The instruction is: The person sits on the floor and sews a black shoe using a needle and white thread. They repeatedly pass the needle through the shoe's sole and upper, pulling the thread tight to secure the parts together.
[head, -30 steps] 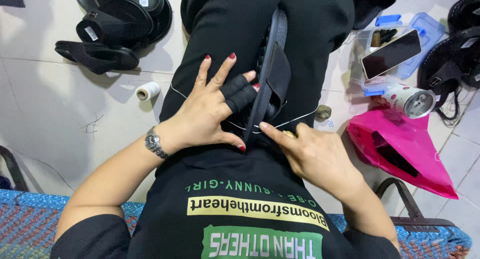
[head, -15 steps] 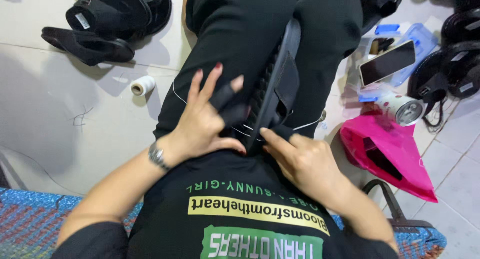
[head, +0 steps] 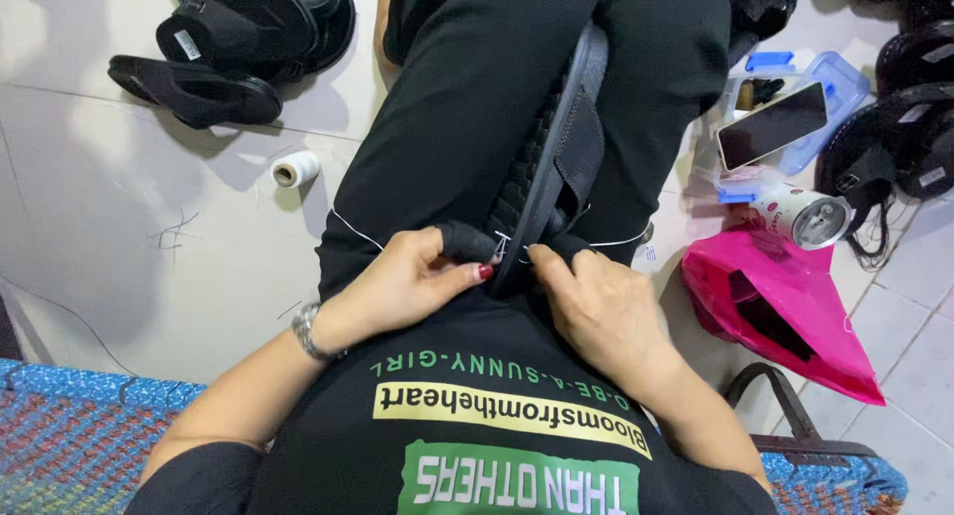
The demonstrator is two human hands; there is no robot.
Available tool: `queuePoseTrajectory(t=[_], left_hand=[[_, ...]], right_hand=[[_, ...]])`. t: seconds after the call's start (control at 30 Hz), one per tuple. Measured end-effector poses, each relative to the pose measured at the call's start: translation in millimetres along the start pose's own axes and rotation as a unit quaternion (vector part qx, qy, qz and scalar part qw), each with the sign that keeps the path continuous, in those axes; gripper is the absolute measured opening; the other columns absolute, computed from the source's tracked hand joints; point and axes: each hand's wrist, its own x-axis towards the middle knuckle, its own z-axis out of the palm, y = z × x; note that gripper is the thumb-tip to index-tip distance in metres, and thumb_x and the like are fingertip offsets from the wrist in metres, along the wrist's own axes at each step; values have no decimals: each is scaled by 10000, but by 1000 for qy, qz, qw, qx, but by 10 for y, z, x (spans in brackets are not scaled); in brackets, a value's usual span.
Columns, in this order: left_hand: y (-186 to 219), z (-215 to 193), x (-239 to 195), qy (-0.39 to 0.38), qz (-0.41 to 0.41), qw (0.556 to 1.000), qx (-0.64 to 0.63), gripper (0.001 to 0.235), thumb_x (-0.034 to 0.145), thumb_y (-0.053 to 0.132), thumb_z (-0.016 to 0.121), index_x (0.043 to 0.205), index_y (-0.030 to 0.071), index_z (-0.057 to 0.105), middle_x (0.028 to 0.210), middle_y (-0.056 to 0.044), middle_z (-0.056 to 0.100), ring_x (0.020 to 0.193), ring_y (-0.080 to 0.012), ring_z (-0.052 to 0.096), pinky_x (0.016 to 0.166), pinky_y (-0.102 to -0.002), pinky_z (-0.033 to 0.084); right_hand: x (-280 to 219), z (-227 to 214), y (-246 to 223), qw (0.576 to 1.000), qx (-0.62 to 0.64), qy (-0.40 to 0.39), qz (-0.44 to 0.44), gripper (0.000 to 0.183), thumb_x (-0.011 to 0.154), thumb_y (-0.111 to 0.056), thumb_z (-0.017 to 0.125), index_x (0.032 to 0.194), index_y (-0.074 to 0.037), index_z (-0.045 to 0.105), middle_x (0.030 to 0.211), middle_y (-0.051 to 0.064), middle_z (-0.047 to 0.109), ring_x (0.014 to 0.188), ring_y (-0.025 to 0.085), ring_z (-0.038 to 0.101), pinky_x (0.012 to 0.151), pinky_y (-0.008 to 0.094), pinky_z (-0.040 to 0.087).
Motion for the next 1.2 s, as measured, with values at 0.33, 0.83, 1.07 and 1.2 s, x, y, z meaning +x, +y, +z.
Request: queuePoseTrajectory(t=[0.33,0.83,1.07,1.2], left_hand=[[-142,199,48,121,252,917,285,690,724,313,927,1285,48,625,1150,-137,530,1044,-349,657,861,-398,583],[110,175,172,34,172,948,265,923,636,401,953,1384,68,525,1173,-248,521,1024,-505,654,831,-560,577],[-36,197,163,23,169,947,273,1012,642,442,935,1471,109,461,1212,-228,495,941,-502,670,784,-546,584],[-73,61,176,10,157,968,198,919,667,391,933,1451,150,520,1010,-124,522,806,-363,638,722,-458,565]], right_hand=[[-343,-891,192,984,-27,-167,47,529,890,-191,543,1394,-348,556,634,45,542,500,274,629,471,391,532],[-286,379,66,571,752,96,314,368,734,141,799,998,46,561,490,98,567,386,104,510,380,228,458],[9,-303,521,850,513,-100,68,155,763,-127,701,895,-148,780,600,77,705,482,304,660,488,371,530],[73,-230,326,983,157,-94,-7,266,758,-125,703,1017,-175,735,536,58,634,504,268,658,484,408,507]])
